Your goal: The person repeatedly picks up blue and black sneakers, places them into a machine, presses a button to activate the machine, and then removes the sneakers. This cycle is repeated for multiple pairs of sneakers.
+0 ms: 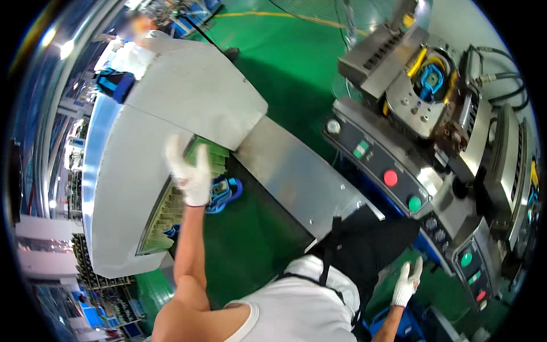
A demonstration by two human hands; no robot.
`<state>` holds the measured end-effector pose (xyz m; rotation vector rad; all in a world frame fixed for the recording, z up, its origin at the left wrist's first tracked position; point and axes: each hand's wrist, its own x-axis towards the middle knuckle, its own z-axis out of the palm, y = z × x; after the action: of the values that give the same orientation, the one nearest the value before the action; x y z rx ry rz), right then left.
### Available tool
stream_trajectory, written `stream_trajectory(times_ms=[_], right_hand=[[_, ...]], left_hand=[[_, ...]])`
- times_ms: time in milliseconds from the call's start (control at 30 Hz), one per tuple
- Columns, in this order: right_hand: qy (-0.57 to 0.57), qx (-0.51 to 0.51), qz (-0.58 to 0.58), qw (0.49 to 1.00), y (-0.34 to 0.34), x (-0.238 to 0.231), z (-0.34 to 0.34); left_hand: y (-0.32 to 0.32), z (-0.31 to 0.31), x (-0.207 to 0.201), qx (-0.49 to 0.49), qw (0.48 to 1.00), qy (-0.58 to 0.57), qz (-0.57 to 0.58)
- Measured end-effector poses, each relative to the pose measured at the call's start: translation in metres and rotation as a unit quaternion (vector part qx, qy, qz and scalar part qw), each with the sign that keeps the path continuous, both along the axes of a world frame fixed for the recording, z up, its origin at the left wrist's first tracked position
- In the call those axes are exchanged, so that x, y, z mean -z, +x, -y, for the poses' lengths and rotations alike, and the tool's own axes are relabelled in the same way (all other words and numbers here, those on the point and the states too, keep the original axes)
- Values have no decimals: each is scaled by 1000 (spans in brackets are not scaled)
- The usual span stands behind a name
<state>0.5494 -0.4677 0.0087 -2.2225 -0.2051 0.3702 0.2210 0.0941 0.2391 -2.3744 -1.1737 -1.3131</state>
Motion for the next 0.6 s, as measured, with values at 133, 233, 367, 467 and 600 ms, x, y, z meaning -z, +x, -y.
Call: stream_trajectory(times_ms=[133, 233, 367, 467, 600], right_hand=[[-28, -45, 2, 999, 15, 3, -25], [-60, -81, 4, 995, 26, -3, -53], [-107, -104, 2, 989, 37, 1, -59], [-134, -110, 20, 985, 35, -3, -49], [-139, -103, 31, 984, 46, 22, -17]], left_hand=[[-30, -101, -153, -105, 974, 99, 176], [-47, -175, -209, -243, 957, 61, 144], [-36, -204, -207, -280, 955, -21, 94], [-59, -220, -205, -297, 947, -52, 111], [-179, -260, -210, -375, 925, -54, 39]])
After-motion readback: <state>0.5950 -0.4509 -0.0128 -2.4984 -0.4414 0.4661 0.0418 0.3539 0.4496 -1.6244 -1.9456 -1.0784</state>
